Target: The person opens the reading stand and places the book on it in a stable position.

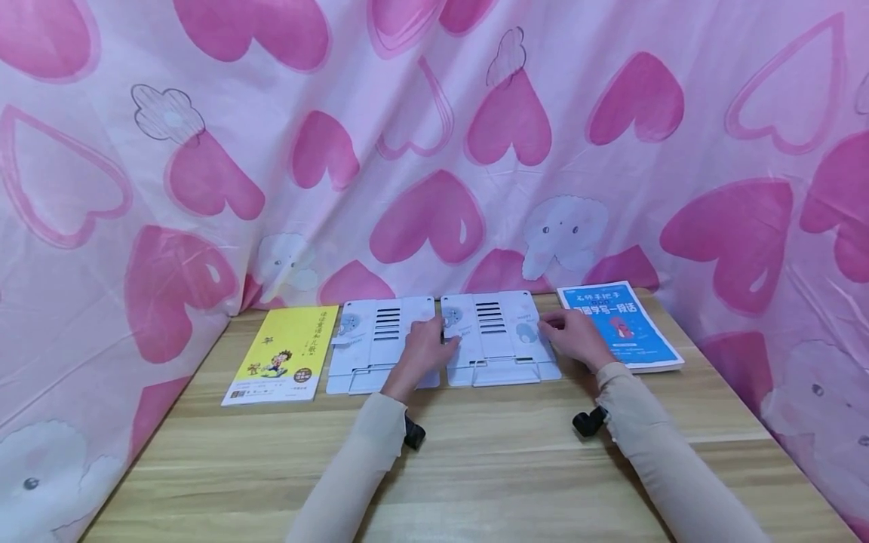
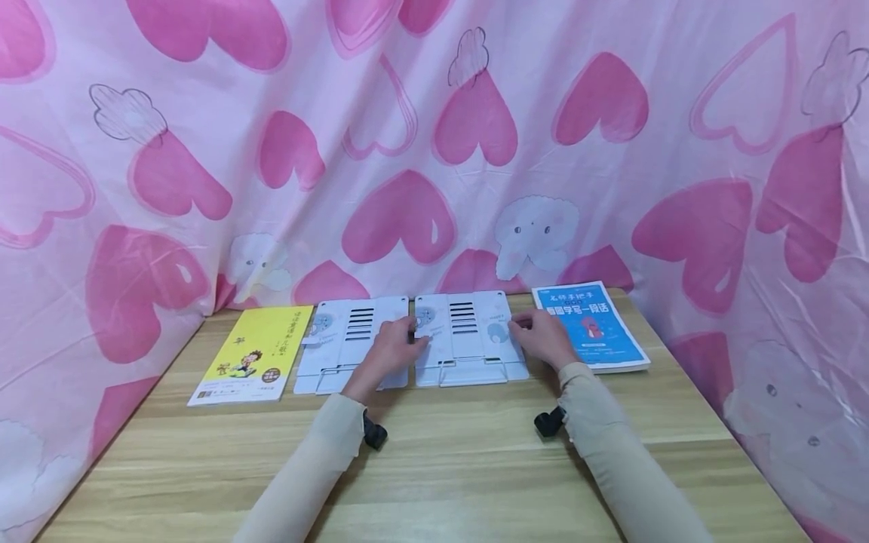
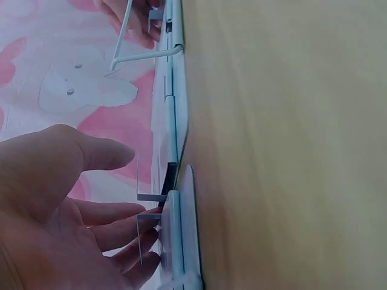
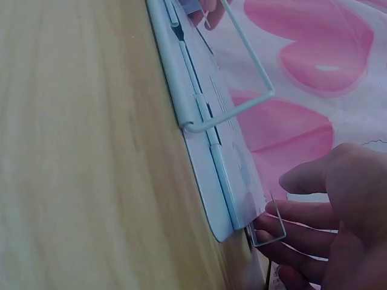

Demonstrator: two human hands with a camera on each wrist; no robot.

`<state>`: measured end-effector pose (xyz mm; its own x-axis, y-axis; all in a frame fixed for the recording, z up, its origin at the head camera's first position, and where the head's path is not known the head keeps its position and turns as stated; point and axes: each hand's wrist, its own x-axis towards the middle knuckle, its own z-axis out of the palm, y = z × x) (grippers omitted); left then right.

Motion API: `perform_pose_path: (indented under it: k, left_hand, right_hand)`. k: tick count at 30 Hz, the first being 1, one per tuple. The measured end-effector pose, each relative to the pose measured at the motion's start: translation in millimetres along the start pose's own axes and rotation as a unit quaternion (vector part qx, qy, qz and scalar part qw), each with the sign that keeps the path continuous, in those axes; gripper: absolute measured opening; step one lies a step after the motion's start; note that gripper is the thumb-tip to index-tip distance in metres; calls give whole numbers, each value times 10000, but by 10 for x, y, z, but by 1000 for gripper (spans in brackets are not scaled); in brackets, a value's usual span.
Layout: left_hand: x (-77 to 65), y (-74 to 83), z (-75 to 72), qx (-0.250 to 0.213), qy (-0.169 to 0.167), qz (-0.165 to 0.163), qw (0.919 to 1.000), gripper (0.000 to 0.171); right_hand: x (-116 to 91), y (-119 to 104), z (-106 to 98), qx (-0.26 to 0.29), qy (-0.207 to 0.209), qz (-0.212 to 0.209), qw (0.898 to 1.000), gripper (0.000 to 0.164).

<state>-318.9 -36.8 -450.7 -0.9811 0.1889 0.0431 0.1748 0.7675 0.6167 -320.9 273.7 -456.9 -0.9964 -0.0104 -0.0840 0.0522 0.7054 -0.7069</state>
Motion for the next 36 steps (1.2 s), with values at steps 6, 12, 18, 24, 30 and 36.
perform_pose_path:
  k: [6, 12, 18, 24, 30, 36]
  left_hand:
    - [85, -18, 14, -581, 230, 20, 9980, 36]
    - [114, -74, 0, -968, 729, 106, 9926, 43]
    - [119, -74, -20, -1325, 944, 34, 9867, 39]
    - [128, -29, -57, -1656, 1094, -7, 9801, 38]
    - [129, -9, -97, -1825, 1227, 124, 9754, 33]
    - [130, 6, -141, -1940, 1287, 230, 9723, 30]
  right_hand:
    - [13, -1, -19, 194, -107, 24, 9998, 50]
    - [4, -26, -37, 561, -38, 63, 9984, 50]
    - [12, -5, -82, 1150, 247, 144, 9930, 50]
    - [25, 23, -135, 1447, 410, 112, 9886, 48]
    - [11, 27, -194, 1322, 411, -190, 9902, 45]
    - [13, 65, -251, 1001, 500, -442, 9927, 46]
